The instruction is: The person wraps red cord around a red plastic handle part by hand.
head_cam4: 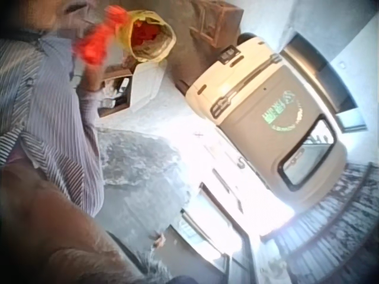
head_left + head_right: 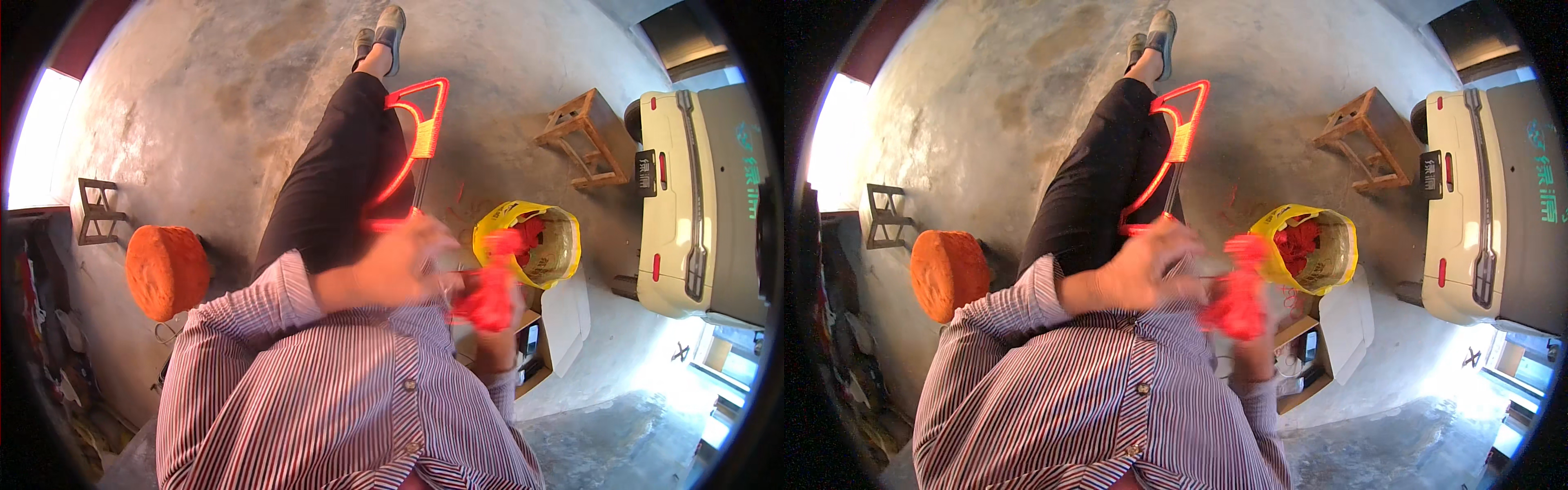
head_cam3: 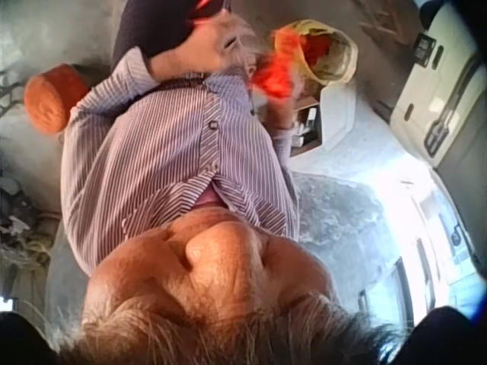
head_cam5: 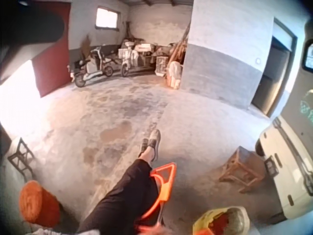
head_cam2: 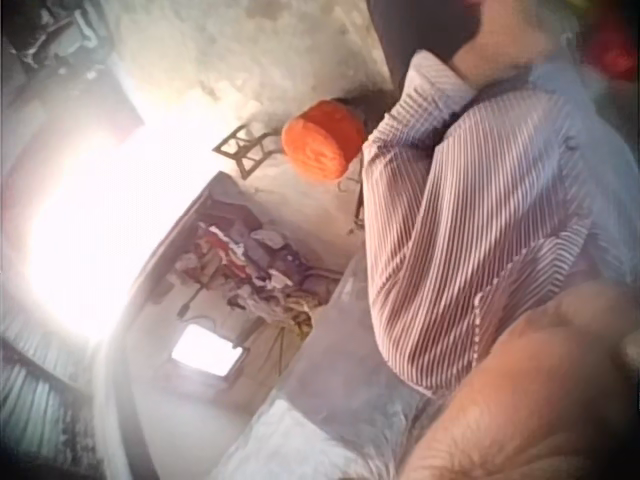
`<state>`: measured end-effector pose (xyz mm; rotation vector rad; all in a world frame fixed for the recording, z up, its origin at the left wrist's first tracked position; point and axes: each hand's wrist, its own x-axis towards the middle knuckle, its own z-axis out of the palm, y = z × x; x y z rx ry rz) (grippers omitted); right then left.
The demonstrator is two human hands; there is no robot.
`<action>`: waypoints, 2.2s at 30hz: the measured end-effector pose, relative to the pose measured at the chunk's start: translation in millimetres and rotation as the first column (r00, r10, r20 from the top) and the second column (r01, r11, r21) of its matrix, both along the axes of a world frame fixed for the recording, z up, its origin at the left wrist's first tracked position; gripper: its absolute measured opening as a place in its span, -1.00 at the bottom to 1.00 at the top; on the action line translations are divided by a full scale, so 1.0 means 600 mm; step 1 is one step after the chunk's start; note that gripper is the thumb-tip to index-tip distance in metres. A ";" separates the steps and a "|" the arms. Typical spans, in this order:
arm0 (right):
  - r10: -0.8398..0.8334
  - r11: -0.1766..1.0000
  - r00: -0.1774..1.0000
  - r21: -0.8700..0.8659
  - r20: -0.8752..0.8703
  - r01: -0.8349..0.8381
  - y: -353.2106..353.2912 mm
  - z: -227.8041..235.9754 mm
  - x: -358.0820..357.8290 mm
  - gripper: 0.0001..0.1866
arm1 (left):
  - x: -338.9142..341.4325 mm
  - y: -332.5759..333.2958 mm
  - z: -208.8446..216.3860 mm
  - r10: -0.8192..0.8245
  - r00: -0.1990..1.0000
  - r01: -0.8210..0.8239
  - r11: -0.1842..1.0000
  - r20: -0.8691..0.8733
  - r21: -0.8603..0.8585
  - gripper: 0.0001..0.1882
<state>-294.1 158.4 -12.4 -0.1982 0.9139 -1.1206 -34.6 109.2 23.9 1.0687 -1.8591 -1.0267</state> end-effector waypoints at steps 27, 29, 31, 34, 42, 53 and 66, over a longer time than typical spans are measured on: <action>0.104 0.738 0.992 -0.674 0.066 -0.033 -0.201 0.142 0.029 -0.45 | 0.033 -0.120 -0.126 0.523 0.826 -0.202 0.622 -0.210 0.756 -0.26; 0.200 0.717 0.963 -0.697 0.183 -0.016 -0.171 0.214 0.039 -0.71 | 0.029 -0.115 -0.126 0.493 0.847 -0.188 0.629 -0.200 0.754 -0.25; 0.383 0.759 0.860 -0.645 0.338 -0.084 -0.125 0.301 0.043 -0.69 | 0.031 -0.115 -0.126 0.512 0.828 -0.185 0.634 -0.229 0.751 -0.25; 0.568 0.651 0.690 -0.758 0.448 -0.044 -0.084 0.344 0.084 -0.76 | 0.035 -0.124 -0.129 0.514 0.828 -0.152 0.591 -0.224 0.792 -0.21; 0.515 0.835 -0.173 -0.446 0.840 0.321 -0.074 0.358 0.054 -0.82 | -0.004 -0.074 -0.061 0.333 0.942 -0.323 0.935 0.050 -0.144 -0.31; -0.240 0.410 0.096 -0.190 -0.966 -0.892 -0.221 0.023 0.116 -0.65 | 0.073 -0.113 -0.098 0.375 0.860 -0.462 0.861 0.347 0.213 -0.73; -0.315 0.444 0.281 -0.402 -0.907 -0.800 -0.211 0.019 0.174 -0.69 | 0.057 -0.139 -0.009 0.539 0.762 -0.150 0.686 -0.358 0.712 -0.91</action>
